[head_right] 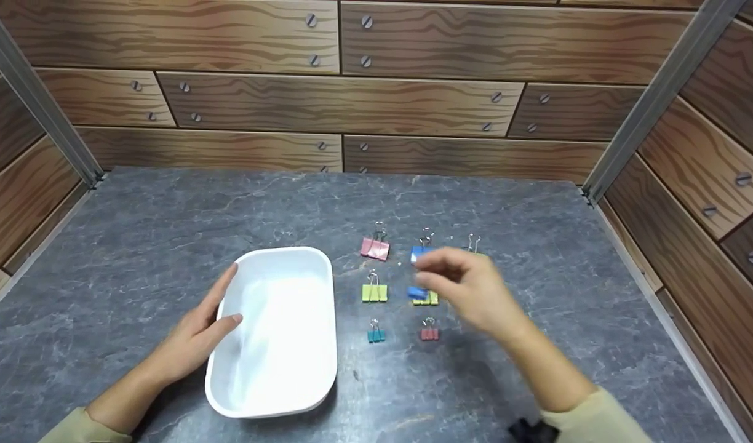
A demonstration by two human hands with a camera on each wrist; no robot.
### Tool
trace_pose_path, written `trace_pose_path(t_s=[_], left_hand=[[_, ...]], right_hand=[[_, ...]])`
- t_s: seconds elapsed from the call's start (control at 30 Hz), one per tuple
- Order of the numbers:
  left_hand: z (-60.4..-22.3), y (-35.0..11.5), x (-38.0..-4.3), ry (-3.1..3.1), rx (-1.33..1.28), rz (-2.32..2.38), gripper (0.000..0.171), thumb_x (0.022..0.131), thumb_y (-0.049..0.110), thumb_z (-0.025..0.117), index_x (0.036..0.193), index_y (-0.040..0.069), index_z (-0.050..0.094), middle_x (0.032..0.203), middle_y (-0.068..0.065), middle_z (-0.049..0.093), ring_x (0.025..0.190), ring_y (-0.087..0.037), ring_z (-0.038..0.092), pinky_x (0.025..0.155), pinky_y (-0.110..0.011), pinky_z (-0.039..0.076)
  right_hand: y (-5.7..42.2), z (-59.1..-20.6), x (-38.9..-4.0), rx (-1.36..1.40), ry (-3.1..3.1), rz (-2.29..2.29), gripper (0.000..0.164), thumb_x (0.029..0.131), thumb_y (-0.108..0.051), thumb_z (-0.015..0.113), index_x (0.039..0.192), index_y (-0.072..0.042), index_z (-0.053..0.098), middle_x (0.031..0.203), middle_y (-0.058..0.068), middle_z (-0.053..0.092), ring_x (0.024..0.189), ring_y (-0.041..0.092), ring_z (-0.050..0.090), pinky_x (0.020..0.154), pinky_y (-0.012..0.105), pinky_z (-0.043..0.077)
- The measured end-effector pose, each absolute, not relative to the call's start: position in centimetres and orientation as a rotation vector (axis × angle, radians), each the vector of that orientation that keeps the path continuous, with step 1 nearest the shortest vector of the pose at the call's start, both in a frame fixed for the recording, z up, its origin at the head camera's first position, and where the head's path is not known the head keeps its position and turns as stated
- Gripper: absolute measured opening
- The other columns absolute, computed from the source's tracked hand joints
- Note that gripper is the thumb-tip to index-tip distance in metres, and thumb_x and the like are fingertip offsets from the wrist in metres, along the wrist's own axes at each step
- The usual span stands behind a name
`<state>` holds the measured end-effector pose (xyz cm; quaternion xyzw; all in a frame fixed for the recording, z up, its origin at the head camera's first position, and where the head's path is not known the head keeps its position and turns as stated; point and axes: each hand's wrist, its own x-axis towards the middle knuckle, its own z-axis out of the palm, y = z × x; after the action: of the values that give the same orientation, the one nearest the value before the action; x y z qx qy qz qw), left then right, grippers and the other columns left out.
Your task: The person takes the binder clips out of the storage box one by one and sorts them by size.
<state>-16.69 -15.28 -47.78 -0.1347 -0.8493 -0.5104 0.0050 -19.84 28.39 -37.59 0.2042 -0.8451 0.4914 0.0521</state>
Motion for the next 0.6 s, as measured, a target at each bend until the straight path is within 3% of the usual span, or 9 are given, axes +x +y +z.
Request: trace_pose_path(t_s=[0.13, 0.3, 0.6], left_hand=[[-47.7, -15.2, -16.7, -2.667, -0.412, -1.593, 0.08, 0.106, 0.026, 0.06, 0.172, 0.031, 0.016, 0.174, -0.003, 0.023, 0.155, -0.025, 0.031, 0.121, -0.049, 0.034], [-47.8, -15.3, -16.7, -2.67, -0.417, -1.593, 0.08, 0.106, 0.027, 0.06, 0.172, 0.032, 0.016, 0.174, -0.003, 0.023, 0.156, -0.025, 0.03, 0.122, -0.049, 0.033], [-47.7, -15.3, -16.7, -2.665, -0.427, -1.594, 0.08, 0.106, 0.025, 0.06, 0.172, 0.03, 0.015, 0.174, -0.003, 0.023, 0.156, -0.024, 0.03, 0.122, -0.049, 0.032]], right_hand=[[31.4, -38.4, -19.9, 0.529, -2.695, 1.433, 0.013, 0.098, -0.007, 0.076, 0.111, -0.003, 0.078, 0.104, 0.008, 0.077, 0.088, 0.011, 0.072, 0.077, 0.026, 0.06], [34.0, -39.5, -19.9, 0.475, -2.848, 1.369, 0.017, 0.099, -0.011, 0.075, 0.114, -0.003, 0.077, 0.103, 0.008, 0.076, 0.087, 0.014, 0.07, 0.075, 0.028, 0.059], [35.7, -40.7, -19.8, 0.486, -2.991, 1.382, 0.02, 0.099, -0.012, 0.074, 0.114, 0.002, 0.075, 0.108, 0.013, 0.075, 0.089, 0.011, 0.068, 0.077, 0.029, 0.058]])
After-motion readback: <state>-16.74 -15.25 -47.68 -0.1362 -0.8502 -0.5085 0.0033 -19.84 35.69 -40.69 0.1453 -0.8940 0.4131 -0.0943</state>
